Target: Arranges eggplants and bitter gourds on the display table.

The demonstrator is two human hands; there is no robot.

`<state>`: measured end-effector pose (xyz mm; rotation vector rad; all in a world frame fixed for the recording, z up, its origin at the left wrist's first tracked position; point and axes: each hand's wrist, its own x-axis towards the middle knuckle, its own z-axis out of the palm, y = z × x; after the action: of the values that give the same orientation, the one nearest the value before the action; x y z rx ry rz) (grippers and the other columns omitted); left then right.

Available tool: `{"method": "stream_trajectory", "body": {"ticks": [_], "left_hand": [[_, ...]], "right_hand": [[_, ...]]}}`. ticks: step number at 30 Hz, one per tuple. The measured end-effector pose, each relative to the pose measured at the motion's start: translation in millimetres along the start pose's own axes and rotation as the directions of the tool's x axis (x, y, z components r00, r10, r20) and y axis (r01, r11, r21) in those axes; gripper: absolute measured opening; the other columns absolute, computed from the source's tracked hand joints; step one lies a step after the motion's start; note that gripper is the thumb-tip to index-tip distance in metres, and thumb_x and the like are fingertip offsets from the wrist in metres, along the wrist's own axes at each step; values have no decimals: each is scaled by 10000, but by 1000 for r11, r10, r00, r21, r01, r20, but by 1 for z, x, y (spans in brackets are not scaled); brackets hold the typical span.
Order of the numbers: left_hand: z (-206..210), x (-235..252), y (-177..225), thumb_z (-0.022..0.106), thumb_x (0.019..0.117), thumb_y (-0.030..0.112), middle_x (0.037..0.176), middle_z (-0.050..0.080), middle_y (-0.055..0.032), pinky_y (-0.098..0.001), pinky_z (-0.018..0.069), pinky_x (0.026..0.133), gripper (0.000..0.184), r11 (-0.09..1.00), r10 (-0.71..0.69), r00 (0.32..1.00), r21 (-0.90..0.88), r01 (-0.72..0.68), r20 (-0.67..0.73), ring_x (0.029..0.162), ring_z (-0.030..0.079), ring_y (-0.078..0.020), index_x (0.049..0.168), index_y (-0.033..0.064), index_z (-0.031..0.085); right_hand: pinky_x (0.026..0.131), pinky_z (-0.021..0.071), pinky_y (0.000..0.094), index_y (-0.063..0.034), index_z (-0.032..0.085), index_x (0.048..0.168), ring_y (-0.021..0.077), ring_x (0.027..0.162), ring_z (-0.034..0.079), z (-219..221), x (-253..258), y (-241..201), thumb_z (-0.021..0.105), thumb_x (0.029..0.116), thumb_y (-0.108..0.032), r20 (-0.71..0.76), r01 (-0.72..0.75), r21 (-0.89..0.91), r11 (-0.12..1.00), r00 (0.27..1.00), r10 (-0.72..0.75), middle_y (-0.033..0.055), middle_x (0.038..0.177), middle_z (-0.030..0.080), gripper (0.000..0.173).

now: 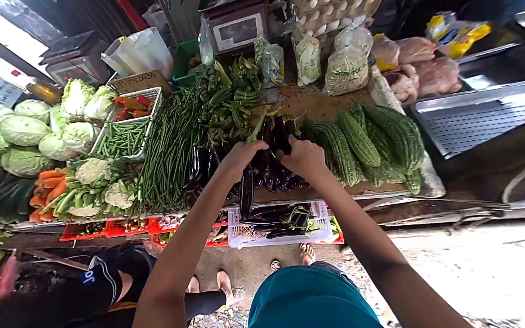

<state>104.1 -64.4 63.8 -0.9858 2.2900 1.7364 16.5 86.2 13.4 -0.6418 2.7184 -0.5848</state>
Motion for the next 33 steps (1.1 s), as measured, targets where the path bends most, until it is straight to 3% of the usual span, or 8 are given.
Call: {"method": "stream_trajectory", "body": {"ticks": [3, 6, 9, 13, 16, 21, 30, 33], "left_hand": [[17, 12, 1, 595, 1027, 418, 844, 600, -100, -356, 503, 655, 433, 957, -9, 999, 292, -7, 53, 669, 562, -168, 1066, -12, 618], [17, 19, 3, 587, 1035, 425, 962, 637, -131, -352, 514, 657, 475, 915, -27, 996, 403, -10, 87, 680, 576, -168, 1240, -3, 604], [5, 13, 21, 572, 1042, 431, 1066, 644, -154, -372, 527, 694, 526, 945, 10, 999, 325, -23, 43, 753, 604, -189, 1374, 25, 541], [-12, 25, 51, 540, 1028, 538, 940, 624, -61, -293, 532, 600, 558, 994, 24, 995, 107, -13, -100, 659, 596, -124, 1291, 47, 579], [-8, 57, 51, 544, 1033, 519, 983, 586, -82, -312, 555, 661, 553, 998, -23, 986, -57, 13, -167, 733, 610, -157, 1316, 45, 558], [17, 91, 16, 769, 899, 434, 1460, 479, -283, -593, 471, 1048, 865, 999, -38, 978, 28, 44, -207, 1321, 517, -404, 1514, -21, 364], [21, 74, -4, 794, 870, 309, 1577, 272, -346, -609, 415, 1088, 838, 952, 148, 971, 294, -88, -187, 1396, 405, -478, 1515, -19, 372], [23, 72, -10, 795, 873, 308, 1587, 259, -328, -594, 422, 1084, 788, 961, 176, 966, 244, -127, -190, 1398, 401, -466, 1490, 8, 408]], "right_hand": [[840, 535, 631, -34, 459, 1510, 444, 1053, 692, -4, -6, 4, 401, 1064, -538, 57, 33, -27, 999, 998, -32, 245, 1110, 710, 675], [827, 520, 650, -75, 462, 1543, 449, 1022, 692, -9, -28, 15, 296, 1113, -388, -10, 71, 91, 993, 997, -70, 240, 1095, 721, 557], [717, 516, 676, -88, 577, 1449, 458, 894, 704, -14, -51, 27, 326, 1117, -387, -214, 123, 204, 971, 974, -78, 233, 1000, 729, 512], [573, 527, 563, -111, 646, 1326, 315, 645, 667, -12, -65, 34, 363, 1114, -389, -345, 265, 318, 910, 927, -149, 127, 773, 681, 450], [561, 528, 501, -118, 714, 1155, 245, 627, 653, 6, -76, 26, 544, 1041, -357, -395, 321, 296, 900, 899, -190, 66, 756, 680, 315], [851, 564, 513, -142, 682, 1343, 384, 1135, 609, 32, -62, 37, 838, 794, -119, -300, 490, -11, 872, 830, -470, 202, 1320, 582, 571], [837, 600, 413, -49, 771, 1106, 329, 981, 699, 50, -54, 65, 673, 931, -49, -430, 728, -252, 638, 506, -747, 180, 1062, 702, 201], [859, 595, 356, -30, 765, 1081, 272, 968, 705, 51, -68, 71, 667, 959, -70, -455, 732, -232, 641, 501, -736, 149, 1027, 713, 161]]}}
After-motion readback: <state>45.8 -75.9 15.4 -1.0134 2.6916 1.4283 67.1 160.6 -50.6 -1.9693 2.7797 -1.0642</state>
